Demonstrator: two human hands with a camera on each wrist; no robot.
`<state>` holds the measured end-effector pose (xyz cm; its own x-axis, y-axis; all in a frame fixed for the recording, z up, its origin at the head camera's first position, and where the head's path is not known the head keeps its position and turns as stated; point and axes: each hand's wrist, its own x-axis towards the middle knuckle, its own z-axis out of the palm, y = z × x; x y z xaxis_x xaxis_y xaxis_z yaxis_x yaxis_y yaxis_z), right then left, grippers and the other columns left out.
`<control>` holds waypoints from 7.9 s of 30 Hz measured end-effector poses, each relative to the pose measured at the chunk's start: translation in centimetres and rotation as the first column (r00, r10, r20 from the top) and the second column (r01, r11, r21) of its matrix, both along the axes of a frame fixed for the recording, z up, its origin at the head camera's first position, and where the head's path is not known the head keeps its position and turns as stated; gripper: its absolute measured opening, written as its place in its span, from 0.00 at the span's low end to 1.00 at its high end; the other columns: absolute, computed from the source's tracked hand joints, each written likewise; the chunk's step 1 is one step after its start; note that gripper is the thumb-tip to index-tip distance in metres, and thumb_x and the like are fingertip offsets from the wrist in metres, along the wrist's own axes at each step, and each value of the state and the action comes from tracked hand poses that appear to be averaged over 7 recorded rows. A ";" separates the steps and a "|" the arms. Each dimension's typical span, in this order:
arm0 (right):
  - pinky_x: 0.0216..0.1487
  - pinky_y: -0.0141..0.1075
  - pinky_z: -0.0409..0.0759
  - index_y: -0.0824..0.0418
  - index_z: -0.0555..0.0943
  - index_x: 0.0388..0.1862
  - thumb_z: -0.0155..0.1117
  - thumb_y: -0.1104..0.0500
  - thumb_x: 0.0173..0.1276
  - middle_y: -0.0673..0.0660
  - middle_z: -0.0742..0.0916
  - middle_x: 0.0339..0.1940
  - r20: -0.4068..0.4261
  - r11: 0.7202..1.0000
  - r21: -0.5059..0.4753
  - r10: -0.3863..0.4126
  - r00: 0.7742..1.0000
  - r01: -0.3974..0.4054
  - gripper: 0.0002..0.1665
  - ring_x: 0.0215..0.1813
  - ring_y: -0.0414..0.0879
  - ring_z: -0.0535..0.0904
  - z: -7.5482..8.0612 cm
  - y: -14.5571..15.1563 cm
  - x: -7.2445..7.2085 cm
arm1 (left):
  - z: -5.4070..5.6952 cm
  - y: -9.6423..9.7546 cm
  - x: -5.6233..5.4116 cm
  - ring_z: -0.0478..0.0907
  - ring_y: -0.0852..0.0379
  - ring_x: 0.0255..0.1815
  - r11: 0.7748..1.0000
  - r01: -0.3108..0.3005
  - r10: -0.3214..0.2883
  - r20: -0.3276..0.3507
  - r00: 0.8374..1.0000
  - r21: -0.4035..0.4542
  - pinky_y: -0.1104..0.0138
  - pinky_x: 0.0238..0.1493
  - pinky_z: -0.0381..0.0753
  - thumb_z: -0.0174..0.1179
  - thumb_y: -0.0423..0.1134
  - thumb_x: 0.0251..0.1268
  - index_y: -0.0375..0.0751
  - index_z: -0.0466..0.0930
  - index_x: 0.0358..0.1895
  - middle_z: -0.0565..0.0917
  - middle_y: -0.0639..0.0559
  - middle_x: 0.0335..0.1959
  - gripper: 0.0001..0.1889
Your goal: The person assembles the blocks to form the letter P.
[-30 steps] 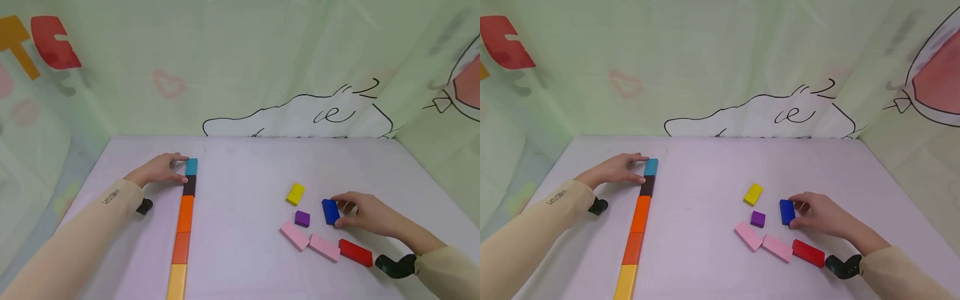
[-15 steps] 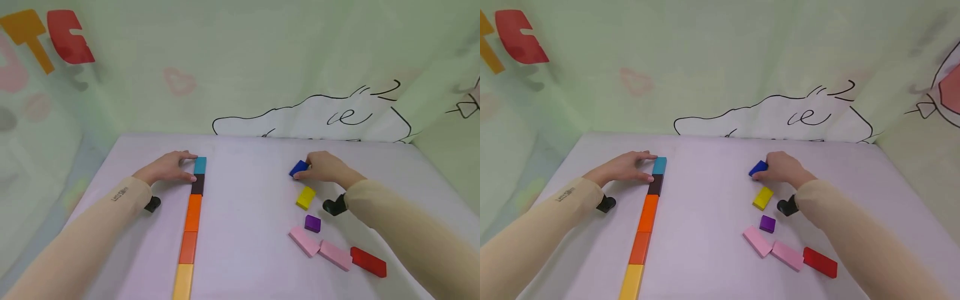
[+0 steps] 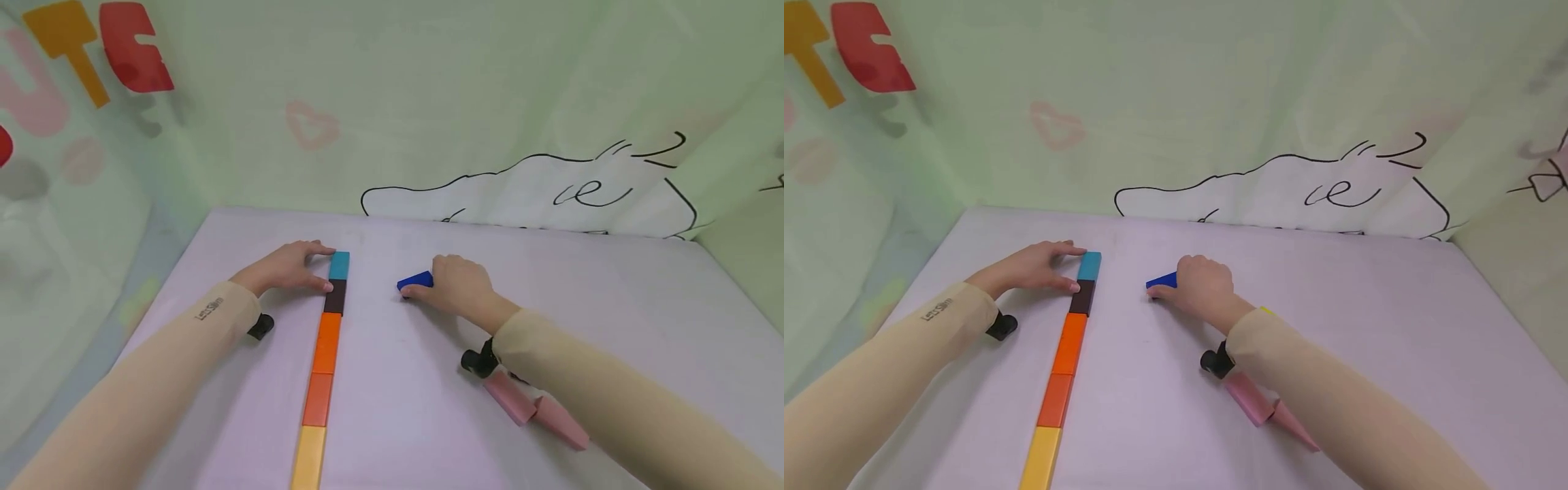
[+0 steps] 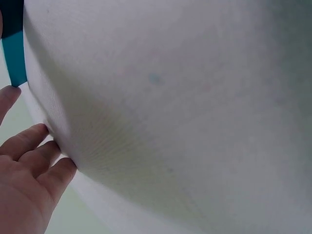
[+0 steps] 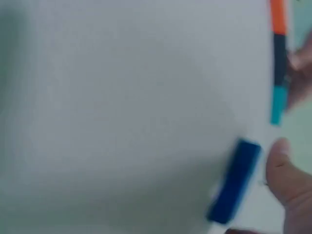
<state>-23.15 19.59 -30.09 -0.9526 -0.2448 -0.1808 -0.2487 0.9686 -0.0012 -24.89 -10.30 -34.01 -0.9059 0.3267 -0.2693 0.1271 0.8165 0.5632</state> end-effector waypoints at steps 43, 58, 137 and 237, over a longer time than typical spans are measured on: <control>0.51 0.38 0.76 0.60 0.84 0.59 0.71 0.60 0.69 0.59 0.86 0.44 0.112 0.864 -0.491 0.189 0.976 -0.111 0.20 0.47 0.51 0.78 -1.3 -2.3 -5.9 | 0.5 1.4 0.9 0.46 0.40 0.86 0.999 -0.033 0.033 0.021 0.999 0.009 0.44 0.84 0.49 0.71 0.49 0.63 0.52 0.63 0.80 0.52 0.44 0.85 0.42; 0.49 0.36 0.74 0.60 0.84 0.59 0.71 0.60 0.69 0.58 0.86 0.41 0.115 0.863 -0.495 0.181 0.977 -0.102 0.20 0.44 0.50 0.77 -1.3 -2.3 -5.8 | 0.6 1.6 0.9 0.47 0.40 0.86 0.999 -0.036 0.036 0.027 0.999 -0.003 0.42 0.83 0.50 0.71 0.49 0.63 0.53 0.63 0.80 0.52 0.43 0.85 0.42; 0.52 0.38 0.76 0.65 0.83 0.61 0.72 0.56 0.69 0.61 0.86 0.46 0.160 0.922 -0.387 0.097 0.982 -0.028 0.24 0.47 0.52 0.77 -1.6 -1.2 -7.0 | -0.6 -2.3 0.0 0.45 0.37 0.86 0.999 -0.048 0.049 0.026 0.998 -0.025 0.41 0.83 0.47 0.70 0.50 0.65 0.51 0.61 0.80 0.51 0.41 0.85 0.42; 0.57 0.49 0.85 0.71 0.69 0.72 0.73 0.55 0.66 0.65 0.86 0.51 0.260 0.960 -0.280 0.080 0.962 -0.005 0.41 0.53 0.56 0.82 0.9 6.5 -3.6 | -1.0 -5.5 0.8 0.44 0.31 0.84 0.999 -0.046 0.046 0.004 0.999 -0.012 0.35 0.80 0.45 0.69 0.52 0.64 0.47 0.61 0.80 0.51 0.35 0.84 0.43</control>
